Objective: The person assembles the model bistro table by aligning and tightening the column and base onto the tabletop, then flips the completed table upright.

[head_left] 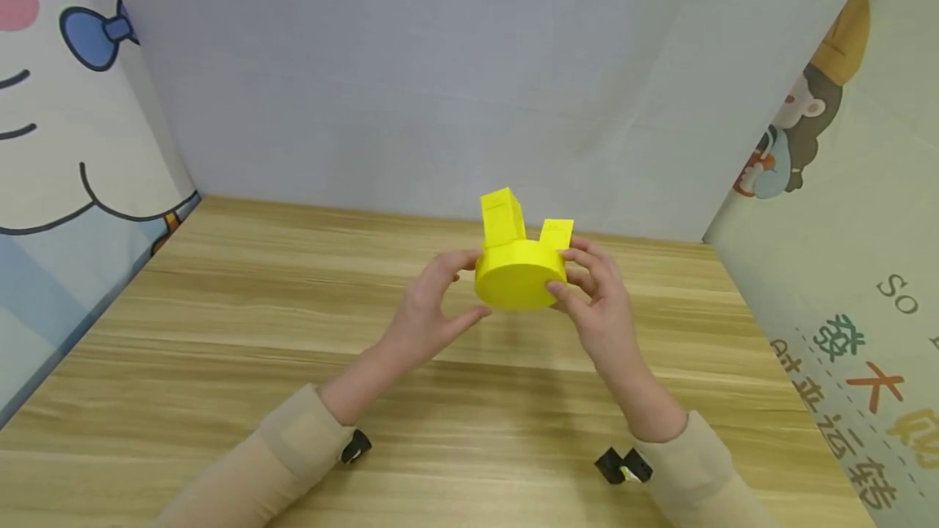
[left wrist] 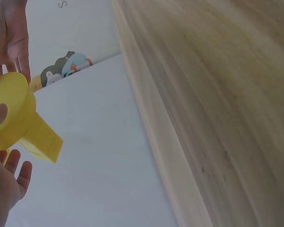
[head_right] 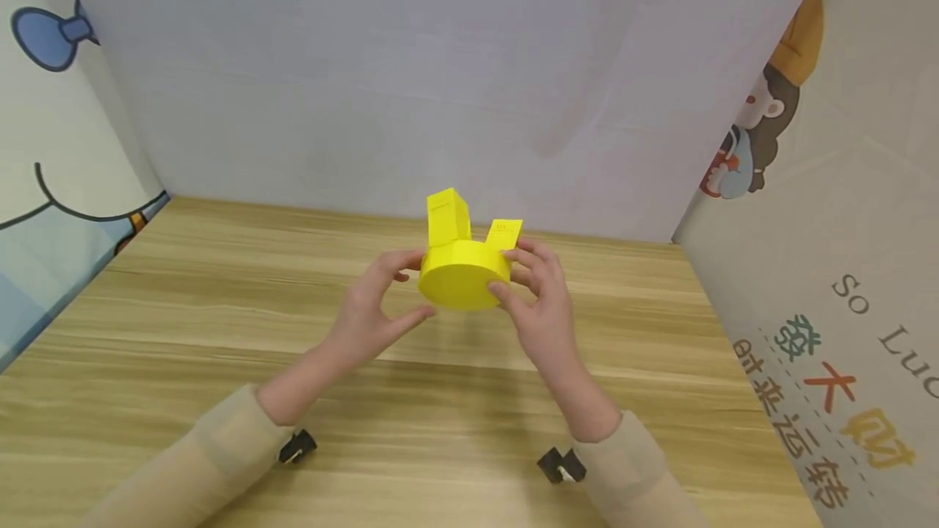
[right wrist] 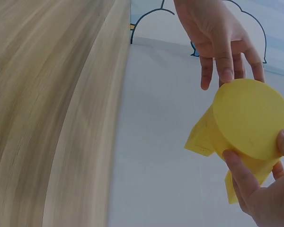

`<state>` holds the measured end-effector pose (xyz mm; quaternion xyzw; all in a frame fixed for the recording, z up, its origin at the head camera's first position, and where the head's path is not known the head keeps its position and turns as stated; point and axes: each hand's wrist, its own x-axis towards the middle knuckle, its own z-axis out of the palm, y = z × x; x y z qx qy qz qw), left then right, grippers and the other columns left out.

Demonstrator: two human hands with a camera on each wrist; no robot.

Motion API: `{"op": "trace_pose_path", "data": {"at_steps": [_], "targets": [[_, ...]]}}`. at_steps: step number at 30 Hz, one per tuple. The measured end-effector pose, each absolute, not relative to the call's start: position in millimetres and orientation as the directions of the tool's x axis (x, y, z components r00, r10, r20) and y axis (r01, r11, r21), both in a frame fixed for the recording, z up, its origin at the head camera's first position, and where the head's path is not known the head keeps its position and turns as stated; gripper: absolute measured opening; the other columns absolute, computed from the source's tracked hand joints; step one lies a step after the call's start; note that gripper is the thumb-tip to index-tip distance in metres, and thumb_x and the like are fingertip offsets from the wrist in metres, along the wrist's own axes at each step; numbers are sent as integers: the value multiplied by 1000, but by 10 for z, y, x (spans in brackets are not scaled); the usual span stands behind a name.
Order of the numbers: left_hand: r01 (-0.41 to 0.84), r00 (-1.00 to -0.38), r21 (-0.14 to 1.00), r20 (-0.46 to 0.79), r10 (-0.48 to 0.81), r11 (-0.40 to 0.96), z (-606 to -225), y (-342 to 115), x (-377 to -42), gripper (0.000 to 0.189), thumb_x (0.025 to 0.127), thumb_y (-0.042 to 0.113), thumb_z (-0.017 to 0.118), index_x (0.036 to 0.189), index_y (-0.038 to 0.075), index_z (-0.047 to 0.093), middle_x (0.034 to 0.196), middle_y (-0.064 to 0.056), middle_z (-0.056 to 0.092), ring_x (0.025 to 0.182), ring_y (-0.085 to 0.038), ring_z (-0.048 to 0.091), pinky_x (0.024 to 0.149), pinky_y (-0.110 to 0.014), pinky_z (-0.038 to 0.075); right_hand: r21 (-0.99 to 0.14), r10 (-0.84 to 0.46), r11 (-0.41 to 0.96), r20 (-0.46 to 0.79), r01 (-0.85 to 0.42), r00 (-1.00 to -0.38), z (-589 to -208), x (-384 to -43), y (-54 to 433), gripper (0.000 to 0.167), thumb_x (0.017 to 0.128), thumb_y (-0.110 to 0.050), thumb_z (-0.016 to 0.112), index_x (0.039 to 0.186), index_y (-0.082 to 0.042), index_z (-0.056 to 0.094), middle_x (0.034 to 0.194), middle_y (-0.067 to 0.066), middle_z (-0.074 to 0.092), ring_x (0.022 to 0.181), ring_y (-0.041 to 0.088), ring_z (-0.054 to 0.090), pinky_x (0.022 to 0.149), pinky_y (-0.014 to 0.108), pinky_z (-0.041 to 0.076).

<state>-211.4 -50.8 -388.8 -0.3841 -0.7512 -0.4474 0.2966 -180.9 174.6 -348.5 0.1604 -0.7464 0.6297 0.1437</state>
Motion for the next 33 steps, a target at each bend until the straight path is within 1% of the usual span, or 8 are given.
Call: {"op": "trace_pose_path", "data": {"at_steps": [4,12,14,19,21,26,30,33], "targets": [[868,-485,396,807,339,300,-3906,-502,-2130,76,69,6,83,134,4,44,124,-9,54,109,-22,53,90,-35,49,-942,-50,81,323,-326,-945,-3466,-1787,1749,37,90,-8,62,126,-2,51,138,1,39,98,14,61,73,30,57],[882,-441,332,831,338,334,-3958,-505,-2162,83,63,6,86,134,2,43,115,-10,56,103,-23,53,90,-33,49,-968,-68,89,229,-235,-971,-3467,-1783,1740,41,92,-18,62,131,-10,52,131,5,49,94,14,66,73,34,57],[878,-447,340,834,323,338,-3973,-509,-2167,84,61,7,87,132,0,45,112,-10,57,102,-23,54,89,-33,49,-968,-84,103,220,-229,-972,-3482,-1783,1742,44,92,-19,62,134,-14,51,129,7,51,94,14,66,74,34,57],[857,-487,386,825,288,341,-3985,-524,-2178,83,60,9,88,132,0,45,110,-11,56,101,-22,53,83,-35,51,-944,-165,167,258,-285,-952,-3531,-1793,1742,57,88,-14,66,140,-20,45,139,2,43,102,15,61,78,32,56],[847,-503,403,818,278,347,-3973,-536,-2185,83,61,11,87,133,1,46,109,-11,56,101,-22,53,82,-36,51,-929,-197,191,280,-317,-940,-3542,-1803,1743,64,85,-9,69,142,-19,43,143,0,38,105,14,58,79,31,55],[823,-539,435,801,261,366,-3924,-589,-2208,84,60,13,88,133,2,47,107,-11,57,102,-24,52,83,-39,50,-890,-292,223,329,-398,-898,-3530,-1843,1768,77,77,4,73,144,-13,38,140,6,36,108,13,56,82,30,54],[804,-573,467,774,271,369,-3900,-632,-2252,84,60,14,87,134,4,47,108,-10,59,104,-24,52,84,-41,49,-844,-345,262,371,-468,-862,-3499,-1886,1786,78,76,8,72,144,-10,38,138,9,36,104,14,57,81,30,54],[781,-610,498,738,288,377,-3876,-646,-2287,84,62,17,87,135,6,47,109,-9,60,104,-23,52,84,-40,49,-821,-337,301,385,-485,-859,-3495,-1934,1793,73,78,6,71,143,-11,41,138,9,37,97,15,59,79,29,55]]}}
